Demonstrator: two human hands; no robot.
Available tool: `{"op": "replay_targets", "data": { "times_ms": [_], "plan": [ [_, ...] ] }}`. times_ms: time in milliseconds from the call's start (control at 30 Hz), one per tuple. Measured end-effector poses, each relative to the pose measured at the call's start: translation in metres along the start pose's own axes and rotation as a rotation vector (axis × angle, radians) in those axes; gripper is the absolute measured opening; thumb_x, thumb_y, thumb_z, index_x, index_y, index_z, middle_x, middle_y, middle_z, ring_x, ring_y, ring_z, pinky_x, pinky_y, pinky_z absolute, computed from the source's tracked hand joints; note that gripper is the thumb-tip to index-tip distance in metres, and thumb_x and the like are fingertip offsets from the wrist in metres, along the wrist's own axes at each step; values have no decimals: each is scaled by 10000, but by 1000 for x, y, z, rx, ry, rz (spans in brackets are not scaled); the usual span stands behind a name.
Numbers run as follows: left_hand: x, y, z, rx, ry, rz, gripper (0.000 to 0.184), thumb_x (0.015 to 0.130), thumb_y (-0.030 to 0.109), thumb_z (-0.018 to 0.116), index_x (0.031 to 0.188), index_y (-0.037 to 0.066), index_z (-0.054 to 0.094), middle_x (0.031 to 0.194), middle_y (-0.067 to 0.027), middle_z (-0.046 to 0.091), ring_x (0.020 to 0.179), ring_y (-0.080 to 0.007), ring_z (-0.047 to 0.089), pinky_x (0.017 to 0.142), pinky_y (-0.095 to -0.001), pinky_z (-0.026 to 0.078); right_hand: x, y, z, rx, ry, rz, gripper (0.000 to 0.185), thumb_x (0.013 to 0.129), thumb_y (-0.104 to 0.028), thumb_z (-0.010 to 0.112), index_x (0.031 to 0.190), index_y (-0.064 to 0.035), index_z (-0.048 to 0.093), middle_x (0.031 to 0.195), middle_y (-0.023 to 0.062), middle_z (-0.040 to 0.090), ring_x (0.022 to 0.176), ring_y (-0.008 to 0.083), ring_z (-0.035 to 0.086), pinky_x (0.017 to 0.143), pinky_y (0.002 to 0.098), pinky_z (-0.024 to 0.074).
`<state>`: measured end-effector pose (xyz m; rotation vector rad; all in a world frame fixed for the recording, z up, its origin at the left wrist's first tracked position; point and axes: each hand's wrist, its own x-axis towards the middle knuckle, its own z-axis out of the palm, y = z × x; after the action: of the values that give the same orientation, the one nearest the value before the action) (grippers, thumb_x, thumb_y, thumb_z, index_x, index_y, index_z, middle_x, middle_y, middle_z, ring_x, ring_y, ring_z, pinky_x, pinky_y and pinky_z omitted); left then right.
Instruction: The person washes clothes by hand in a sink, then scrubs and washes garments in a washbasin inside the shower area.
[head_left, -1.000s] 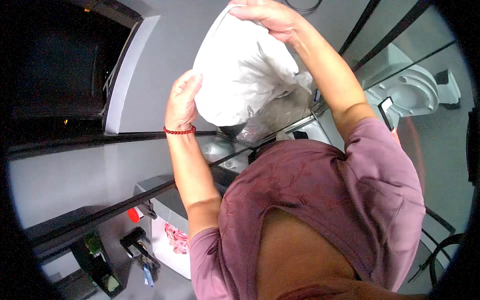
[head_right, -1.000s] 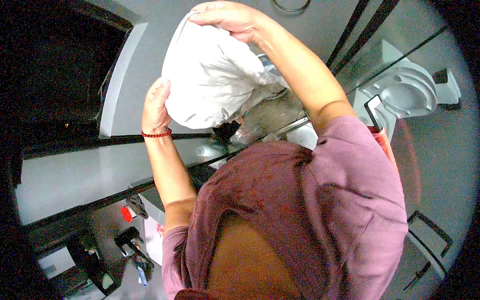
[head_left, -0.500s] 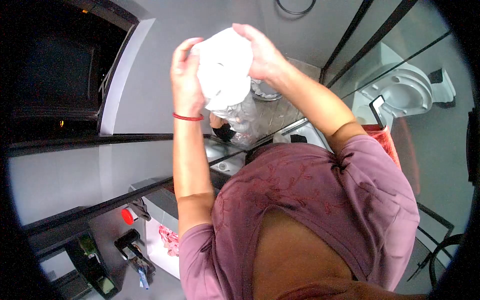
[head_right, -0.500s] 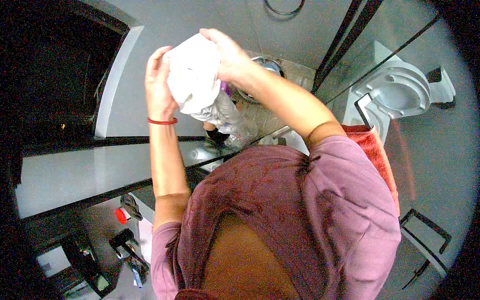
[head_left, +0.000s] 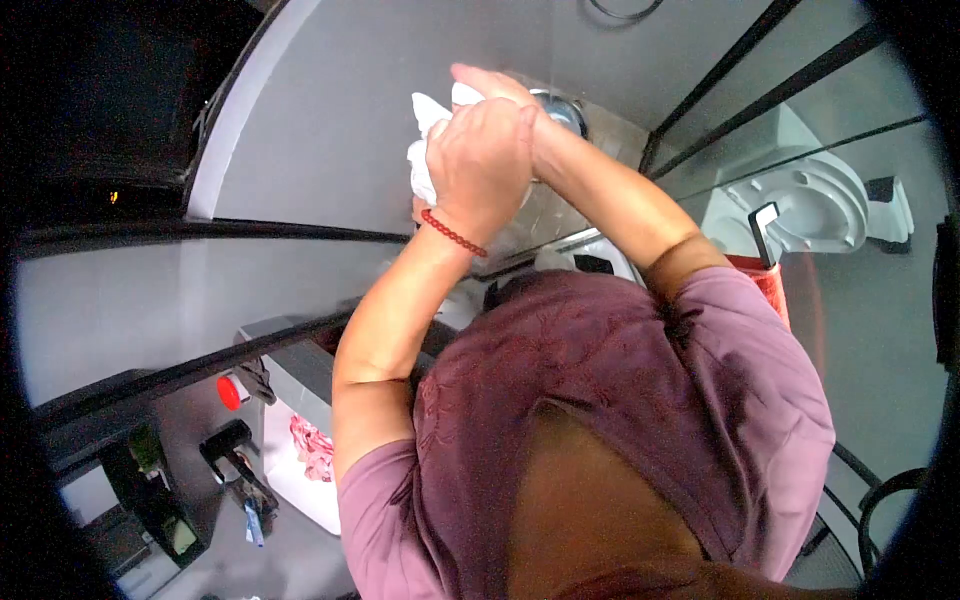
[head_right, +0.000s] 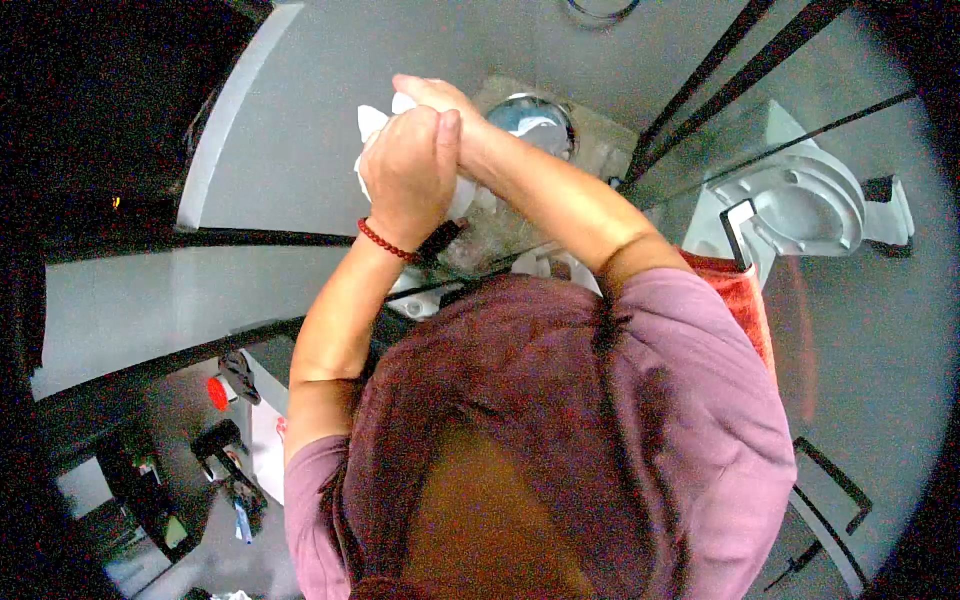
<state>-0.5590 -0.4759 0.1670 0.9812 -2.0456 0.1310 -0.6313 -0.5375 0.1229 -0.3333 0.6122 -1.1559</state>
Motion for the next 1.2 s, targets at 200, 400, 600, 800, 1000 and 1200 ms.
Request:
{"op": "replay_targets", "data": {
  "times_ms": [200,400,600,800,1000,1200],
  "plan": [
    [-11,-89,14,51,30,-567,286,872,225,466,734,-16,540,672,-209,566,614,-343,559,553,-406,419,-33,18,25,-95,-94,111,200,845,-232,510,853,-45,582,830,84,624,681,209,585,634,339,460],
    [-13,-105,0,-1022,45,-1019,292,880,260,521,694,36,542,611,12,514,516,-70,430,474,-237,381,-6,-30,-28,60,-299,204,262,838,-225,559,947,13,567,940,116,623,858,226,606,830,353,468],
    [-1,-78,-7,-1252,41,-1152,234,853,250,567,736,51,531,637,-10,531,527,-75,491,453,-214,401,-12,-46,-56,-435,-412,41,261,784,-163,621,968,15,567,899,85,623,828,187,595,794,299,463],
    [-21,-82,16,-1116,-241,-1203,234,833,241,597,699,61,532,634,-5,528,512,-66,479,408,-202,359,-18,16,-113,-867,-347,288,601,730,-335,660,1189,-19,435,1126,118,521,996,223,515,800,348,443],
    [-22,-98,60,-1072,-260,-1079,202,805,203,636,712,49,543,648,27,508,601,-44,417,557,-197,354,-17,29,-120,-330,-132,227,441,766,-189,614,1125,20,464,996,109,590,885,207,583,721,372,492],
    [30,-114,103,-934,-161,-922,224,807,233,626,823,15,576,698,-7,546,610,-63,456,542,-208,386,39,-13,-131,-383,58,-53,268,775,-93,582,980,65,514,886,146,608,763,217,613,642,333,511]
  ]
}}
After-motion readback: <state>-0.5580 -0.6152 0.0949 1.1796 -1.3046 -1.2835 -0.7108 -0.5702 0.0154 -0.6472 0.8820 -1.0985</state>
